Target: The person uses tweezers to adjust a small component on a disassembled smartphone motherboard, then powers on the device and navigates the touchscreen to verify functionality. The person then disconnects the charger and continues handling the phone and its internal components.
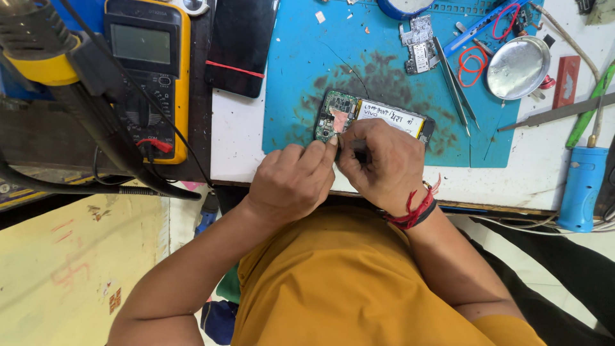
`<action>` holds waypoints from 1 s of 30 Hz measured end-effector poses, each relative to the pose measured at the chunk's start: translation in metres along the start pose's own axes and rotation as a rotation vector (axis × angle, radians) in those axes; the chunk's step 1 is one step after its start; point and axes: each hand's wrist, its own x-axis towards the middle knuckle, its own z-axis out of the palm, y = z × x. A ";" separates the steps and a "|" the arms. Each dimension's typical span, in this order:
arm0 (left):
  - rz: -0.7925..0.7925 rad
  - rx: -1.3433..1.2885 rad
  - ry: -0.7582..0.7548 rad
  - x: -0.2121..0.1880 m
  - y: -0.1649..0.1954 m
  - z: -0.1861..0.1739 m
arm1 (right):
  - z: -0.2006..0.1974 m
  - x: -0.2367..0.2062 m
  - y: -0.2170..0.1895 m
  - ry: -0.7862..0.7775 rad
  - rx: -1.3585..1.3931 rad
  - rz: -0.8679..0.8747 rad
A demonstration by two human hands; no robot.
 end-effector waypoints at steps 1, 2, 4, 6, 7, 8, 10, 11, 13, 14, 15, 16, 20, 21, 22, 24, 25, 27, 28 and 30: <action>0.002 -0.006 -0.001 0.000 0.000 0.000 | 0.000 0.000 0.000 0.001 -0.003 0.001; 0.004 -0.005 -0.002 0.000 -0.001 -0.001 | 0.000 0.000 0.000 0.002 0.004 -0.010; 0.010 0.000 -0.002 0.000 -0.003 -0.002 | 0.000 0.000 0.001 0.007 0.017 -0.036; 0.026 -0.006 0.039 -0.001 -0.005 -0.003 | -0.001 0.000 0.001 0.001 0.017 -0.037; 0.035 -0.010 0.059 0.000 -0.005 -0.003 | -0.001 0.000 0.001 -0.001 0.016 -0.035; 0.032 0.001 0.051 0.000 -0.005 -0.004 | -0.001 -0.001 0.002 0.005 0.010 -0.034; 0.021 0.022 0.034 0.001 -0.004 -0.004 | 0.000 -0.001 0.002 0.011 0.001 -0.031; 0.018 0.029 0.025 0.002 -0.003 -0.005 | 0.000 -0.001 0.001 0.008 0.003 -0.024; 0.009 0.046 0.008 0.004 -0.001 -0.005 | 0.000 -0.001 0.001 0.001 0.008 -0.013; 0.021 0.074 0.001 0.005 -0.001 -0.005 | 0.000 -0.001 0.001 0.003 0.011 -0.013; 0.035 0.101 -0.006 0.006 -0.001 -0.006 | 0.000 -0.001 0.001 0.005 0.014 -0.012; 0.049 0.127 -0.013 0.007 -0.001 -0.006 | 0.000 -0.002 0.001 0.008 0.015 -0.010; 0.155 0.192 -0.121 0.009 0.000 -0.006 | -0.001 -0.004 0.001 0.000 0.013 0.009; 0.167 0.177 -0.118 0.010 -0.001 -0.005 | -0.001 -0.005 0.001 0.003 0.013 0.016; 0.181 0.163 -0.116 0.011 -0.002 -0.005 | -0.001 -0.005 0.000 0.007 0.013 0.024; 0.186 0.137 -0.161 0.014 -0.004 -0.006 | -0.002 -0.004 -0.002 0.003 0.035 0.052; 0.190 0.123 -0.182 0.015 -0.004 -0.007 | -0.003 -0.004 -0.003 0.002 0.044 0.066; 0.134 0.012 -0.146 0.015 -0.009 -0.012 | -0.004 -0.003 -0.005 0.006 0.044 0.070; 0.112 -0.037 -0.122 0.015 -0.013 -0.013 | -0.004 -0.002 -0.005 0.016 0.043 0.066; 0.125 -0.009 -0.084 0.014 -0.018 -0.013 | -0.004 0.000 -0.003 0.033 0.029 0.044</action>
